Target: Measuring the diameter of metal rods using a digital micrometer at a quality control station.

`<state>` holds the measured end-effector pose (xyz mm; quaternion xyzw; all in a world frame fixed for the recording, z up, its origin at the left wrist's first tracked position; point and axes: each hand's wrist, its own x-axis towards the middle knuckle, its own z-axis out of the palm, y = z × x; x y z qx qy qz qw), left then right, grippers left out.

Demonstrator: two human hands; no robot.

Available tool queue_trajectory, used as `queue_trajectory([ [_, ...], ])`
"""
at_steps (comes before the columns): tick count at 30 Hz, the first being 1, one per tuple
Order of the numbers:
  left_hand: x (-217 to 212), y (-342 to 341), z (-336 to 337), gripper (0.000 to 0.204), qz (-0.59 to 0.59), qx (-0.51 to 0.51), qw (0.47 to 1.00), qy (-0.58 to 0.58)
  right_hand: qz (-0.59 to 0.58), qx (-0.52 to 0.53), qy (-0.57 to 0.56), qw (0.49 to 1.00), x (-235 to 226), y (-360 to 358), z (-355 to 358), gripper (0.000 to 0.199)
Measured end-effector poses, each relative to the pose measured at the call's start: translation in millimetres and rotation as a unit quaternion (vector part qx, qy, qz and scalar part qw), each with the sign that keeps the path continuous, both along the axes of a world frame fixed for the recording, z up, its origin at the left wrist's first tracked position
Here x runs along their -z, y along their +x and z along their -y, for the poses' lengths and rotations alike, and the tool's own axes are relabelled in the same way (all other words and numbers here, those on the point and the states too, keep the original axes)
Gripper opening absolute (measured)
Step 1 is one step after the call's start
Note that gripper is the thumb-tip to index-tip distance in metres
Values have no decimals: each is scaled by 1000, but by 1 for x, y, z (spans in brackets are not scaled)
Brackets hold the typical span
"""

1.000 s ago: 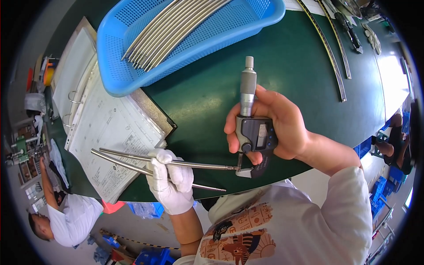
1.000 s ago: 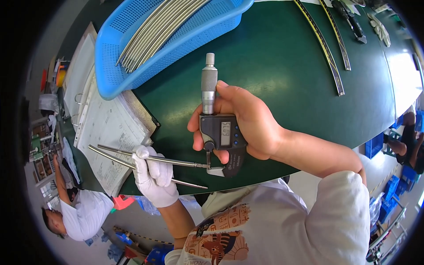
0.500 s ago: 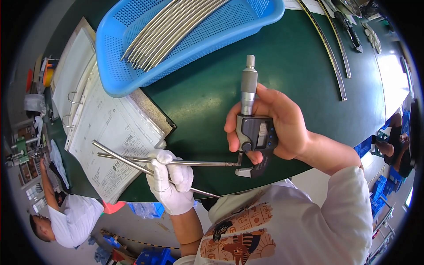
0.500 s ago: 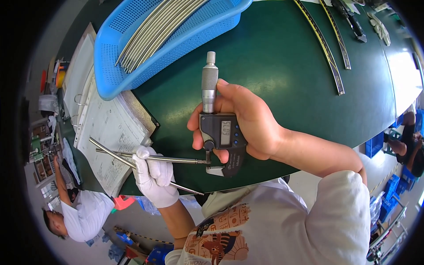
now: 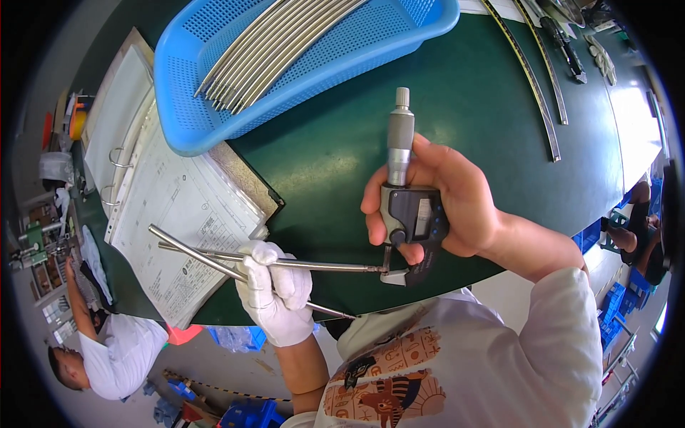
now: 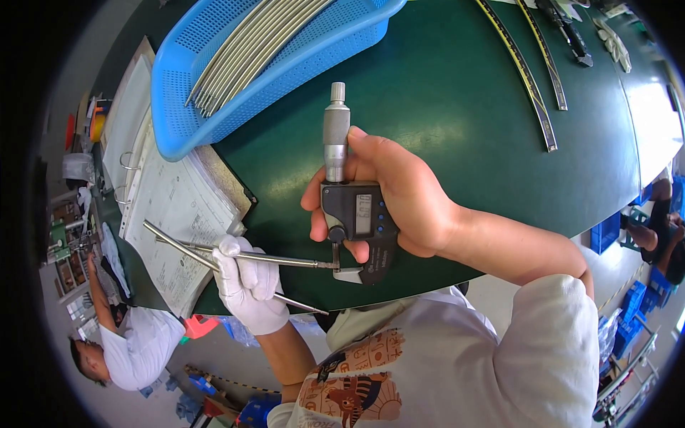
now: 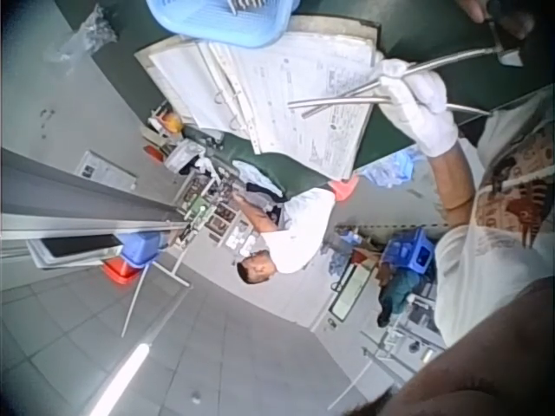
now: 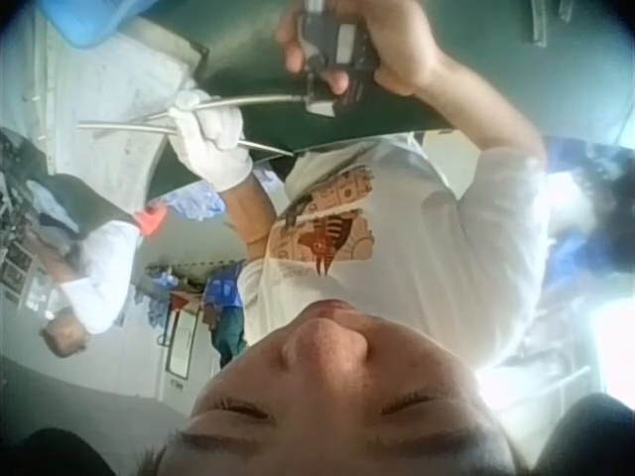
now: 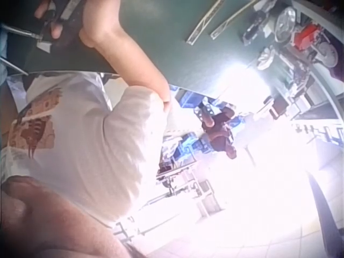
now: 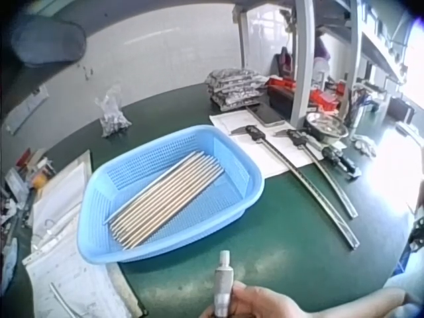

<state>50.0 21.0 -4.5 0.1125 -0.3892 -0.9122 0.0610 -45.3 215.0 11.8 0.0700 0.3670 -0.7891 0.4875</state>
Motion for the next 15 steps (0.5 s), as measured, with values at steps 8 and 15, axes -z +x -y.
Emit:
queue_trajectory([
  [8, 0, 0, -1, 22, 2, 3, 1000, -11, -4, 16, -8, 1000, 4, 1, 0, 66],
  [15, -1, 0, -1, 22, 5, -4, 1000, -10, -6, 22, -24, 999, 7, 1, 1, 67],
])
